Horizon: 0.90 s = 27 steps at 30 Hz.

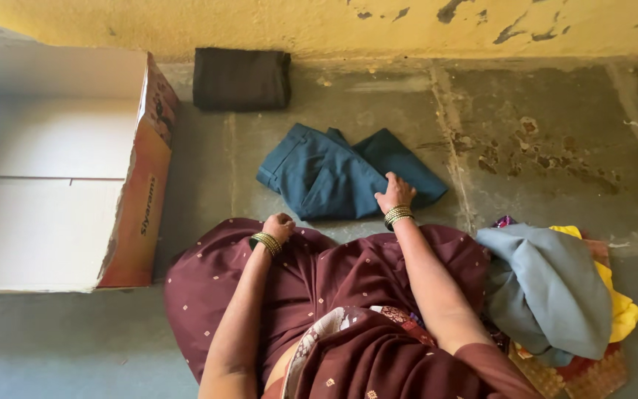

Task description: The person folds a dark garment and a teal garment on the floor, smoothing and aligning edges by hand. The folded items are placed aside next to a cardboard box.

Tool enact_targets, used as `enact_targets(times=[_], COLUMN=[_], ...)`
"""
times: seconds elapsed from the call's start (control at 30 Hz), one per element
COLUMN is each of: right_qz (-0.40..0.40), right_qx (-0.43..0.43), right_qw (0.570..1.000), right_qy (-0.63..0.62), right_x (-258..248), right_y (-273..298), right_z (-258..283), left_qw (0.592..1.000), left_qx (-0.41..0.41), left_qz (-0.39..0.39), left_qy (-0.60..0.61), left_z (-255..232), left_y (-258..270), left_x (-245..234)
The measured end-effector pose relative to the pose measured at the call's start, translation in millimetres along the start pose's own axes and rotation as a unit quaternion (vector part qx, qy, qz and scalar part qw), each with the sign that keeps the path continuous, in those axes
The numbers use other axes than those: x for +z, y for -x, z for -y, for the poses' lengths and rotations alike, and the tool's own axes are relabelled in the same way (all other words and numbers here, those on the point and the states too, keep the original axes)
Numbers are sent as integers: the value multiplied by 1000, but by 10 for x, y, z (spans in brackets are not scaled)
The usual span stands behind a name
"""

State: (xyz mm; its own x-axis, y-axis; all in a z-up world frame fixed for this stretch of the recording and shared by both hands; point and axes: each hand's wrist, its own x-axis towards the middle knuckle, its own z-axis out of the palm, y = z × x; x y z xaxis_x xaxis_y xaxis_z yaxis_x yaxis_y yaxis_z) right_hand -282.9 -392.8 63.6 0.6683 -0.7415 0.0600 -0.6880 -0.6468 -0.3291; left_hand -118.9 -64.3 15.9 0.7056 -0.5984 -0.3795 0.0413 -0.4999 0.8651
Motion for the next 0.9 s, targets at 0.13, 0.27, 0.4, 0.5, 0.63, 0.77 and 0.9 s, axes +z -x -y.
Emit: enact_targets(times=[0.13, 0.27, 0.4, 0.5, 0.63, 0.77, 0.9], right_qz=[27, 24, 146, 196, 230, 171, 36], right_qx=[-76, -330, -499, -526, -523, -528, -349], right_qw=[989, 934, 853, 826, 821, 831, 936], right_qy=[-127, -133, 40, 56, 5, -34, -28], right_x=[-107, -64, 179, 285, 322, 289, 71], right_y=[126, 564, 1073, 1194, 1136, 1008, 714], right_z=[84, 555, 1066, 1138, 1015, 949, 699], left_qw=[1000, 997, 980, 966, 985, 967, 896], left_qx=[-8, -24, 84, 154, 28, -21, 15], left_qz=[-2, 9, -67, -109, -153, -223, -364], left_qy=[-4, 72, 166, 177, 68, 122, 256], left_z=[27, -55, -144, -128, -66, 19, 108], left_y=[-19, -83, -87, -55, -117, -206, -230], left_x=[27, 124, 284, 225, 143, 102, -52])
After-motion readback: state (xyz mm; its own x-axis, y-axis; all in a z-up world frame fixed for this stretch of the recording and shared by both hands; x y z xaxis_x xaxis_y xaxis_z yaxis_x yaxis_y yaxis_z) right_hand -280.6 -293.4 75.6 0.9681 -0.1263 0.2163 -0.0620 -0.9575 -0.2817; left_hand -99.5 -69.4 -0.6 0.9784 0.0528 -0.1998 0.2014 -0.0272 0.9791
